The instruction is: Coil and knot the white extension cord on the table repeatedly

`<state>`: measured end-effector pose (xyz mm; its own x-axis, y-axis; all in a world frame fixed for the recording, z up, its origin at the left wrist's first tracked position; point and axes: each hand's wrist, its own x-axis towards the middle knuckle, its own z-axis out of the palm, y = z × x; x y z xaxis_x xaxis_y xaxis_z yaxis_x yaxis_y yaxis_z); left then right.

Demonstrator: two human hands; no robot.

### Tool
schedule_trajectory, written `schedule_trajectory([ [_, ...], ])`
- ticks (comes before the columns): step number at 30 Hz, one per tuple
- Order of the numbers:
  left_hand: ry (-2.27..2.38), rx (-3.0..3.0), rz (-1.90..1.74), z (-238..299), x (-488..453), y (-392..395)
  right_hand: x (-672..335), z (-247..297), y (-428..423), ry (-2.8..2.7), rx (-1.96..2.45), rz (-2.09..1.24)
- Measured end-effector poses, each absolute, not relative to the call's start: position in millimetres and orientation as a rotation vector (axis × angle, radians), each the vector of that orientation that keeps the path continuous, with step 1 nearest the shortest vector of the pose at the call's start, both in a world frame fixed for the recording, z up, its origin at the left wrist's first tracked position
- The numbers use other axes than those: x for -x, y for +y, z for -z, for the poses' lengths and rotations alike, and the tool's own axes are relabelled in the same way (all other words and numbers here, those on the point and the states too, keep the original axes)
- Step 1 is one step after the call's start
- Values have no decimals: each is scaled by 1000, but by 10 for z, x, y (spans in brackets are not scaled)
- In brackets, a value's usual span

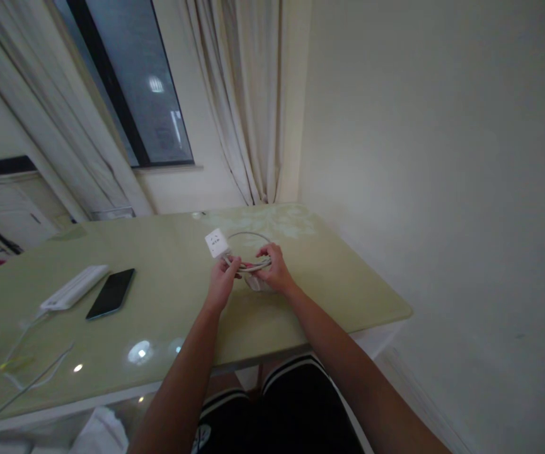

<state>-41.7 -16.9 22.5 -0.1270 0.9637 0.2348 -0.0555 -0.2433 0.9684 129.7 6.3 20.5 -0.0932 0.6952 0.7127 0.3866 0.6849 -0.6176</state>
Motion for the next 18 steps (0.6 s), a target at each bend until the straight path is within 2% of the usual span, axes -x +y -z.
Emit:
schedule_trajectory([
  [3, 1149, -1241, -1487, -215, 410, -155, -1277, -213, 39, -1612, 1038, -114],
  [9, 1173, -1271, -1472, -224, 386, -159, -1258, -163, 12, -1541, 1204, -96],
  [14, 1166, -1183, -1541, -224, 394, -152, -1254, -213, -29, -1526, 1019, -177],
  [18, 1100, -1038, -1640, -206, 412, -145, -1204, -219, -75, -1714, 869, -258],
])
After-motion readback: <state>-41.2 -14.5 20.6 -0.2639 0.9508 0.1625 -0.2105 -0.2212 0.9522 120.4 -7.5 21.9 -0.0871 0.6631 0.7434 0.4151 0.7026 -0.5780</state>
